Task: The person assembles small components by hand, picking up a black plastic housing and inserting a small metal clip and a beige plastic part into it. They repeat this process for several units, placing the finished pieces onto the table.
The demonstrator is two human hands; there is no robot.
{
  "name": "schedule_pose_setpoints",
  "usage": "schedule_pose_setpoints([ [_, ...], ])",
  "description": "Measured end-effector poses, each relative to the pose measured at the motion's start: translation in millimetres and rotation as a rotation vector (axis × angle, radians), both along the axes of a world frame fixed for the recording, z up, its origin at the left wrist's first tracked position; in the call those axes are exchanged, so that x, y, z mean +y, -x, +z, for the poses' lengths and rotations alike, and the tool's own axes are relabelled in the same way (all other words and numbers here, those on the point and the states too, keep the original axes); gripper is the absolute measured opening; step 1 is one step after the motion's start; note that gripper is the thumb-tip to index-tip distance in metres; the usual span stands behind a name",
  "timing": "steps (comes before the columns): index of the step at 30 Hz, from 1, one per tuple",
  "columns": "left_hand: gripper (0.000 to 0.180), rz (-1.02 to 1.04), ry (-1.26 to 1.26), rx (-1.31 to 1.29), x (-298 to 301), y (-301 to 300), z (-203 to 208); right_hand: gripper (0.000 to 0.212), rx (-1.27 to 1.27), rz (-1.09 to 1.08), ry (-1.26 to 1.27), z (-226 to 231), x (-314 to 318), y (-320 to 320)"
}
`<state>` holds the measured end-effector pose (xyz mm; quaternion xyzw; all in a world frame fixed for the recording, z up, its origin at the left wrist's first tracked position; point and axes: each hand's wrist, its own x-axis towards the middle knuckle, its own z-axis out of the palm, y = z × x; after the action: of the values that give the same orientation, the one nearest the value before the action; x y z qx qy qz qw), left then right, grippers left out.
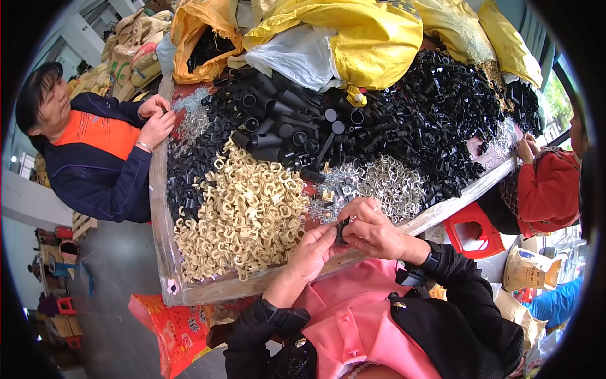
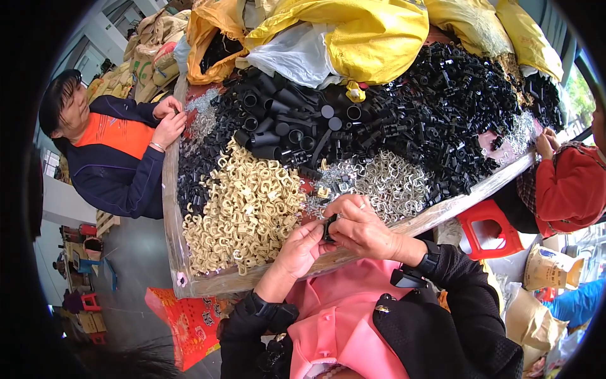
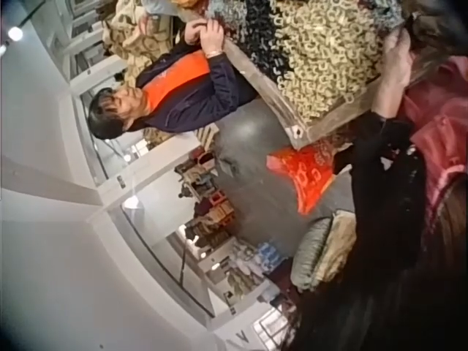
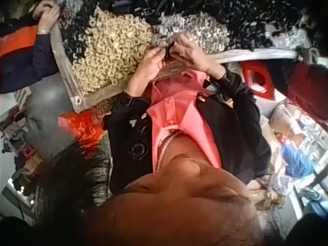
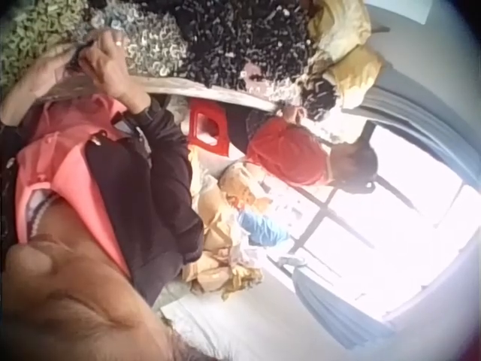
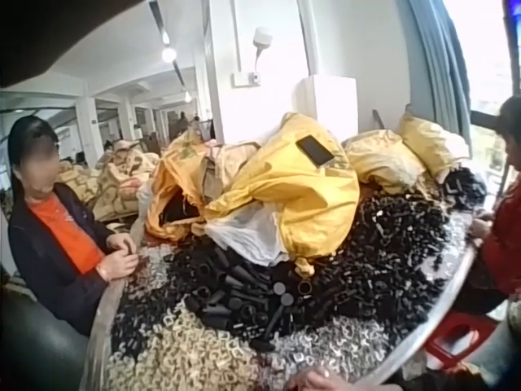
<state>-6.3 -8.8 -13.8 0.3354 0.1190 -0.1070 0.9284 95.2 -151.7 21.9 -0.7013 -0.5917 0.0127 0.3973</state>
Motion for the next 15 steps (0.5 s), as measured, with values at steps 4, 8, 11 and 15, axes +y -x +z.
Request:
schedule_pose_setpoints([
  [4, 0.03, -0.016, -0.093, 0.004, -1.3, 4.3, 0.8, 0.015, -0.023, 0.0, 0.021, -6.3, 0.6, 0.4],
  [8, 0.029, -0.08, -0.166, -0.007, 0.0, 5.9, 0.6, 0.016, -0.016, 0.008, 0.064, -7.6, 1.4, 0.3],
  [11, 0.031, -0.1, -0.201, -0.001, -0.6, 7.2, -3.6, 0.015, -0.004, 0.015, 0.089, -7.0, 1.9, 0.2],
  [15, 0.033, -0.162, -0.185, -0.024, 0.6, 6.2, -6.6, 0.014, 0.006, 0.01, 0.136, -2.8, 1.8, 1.9],
])
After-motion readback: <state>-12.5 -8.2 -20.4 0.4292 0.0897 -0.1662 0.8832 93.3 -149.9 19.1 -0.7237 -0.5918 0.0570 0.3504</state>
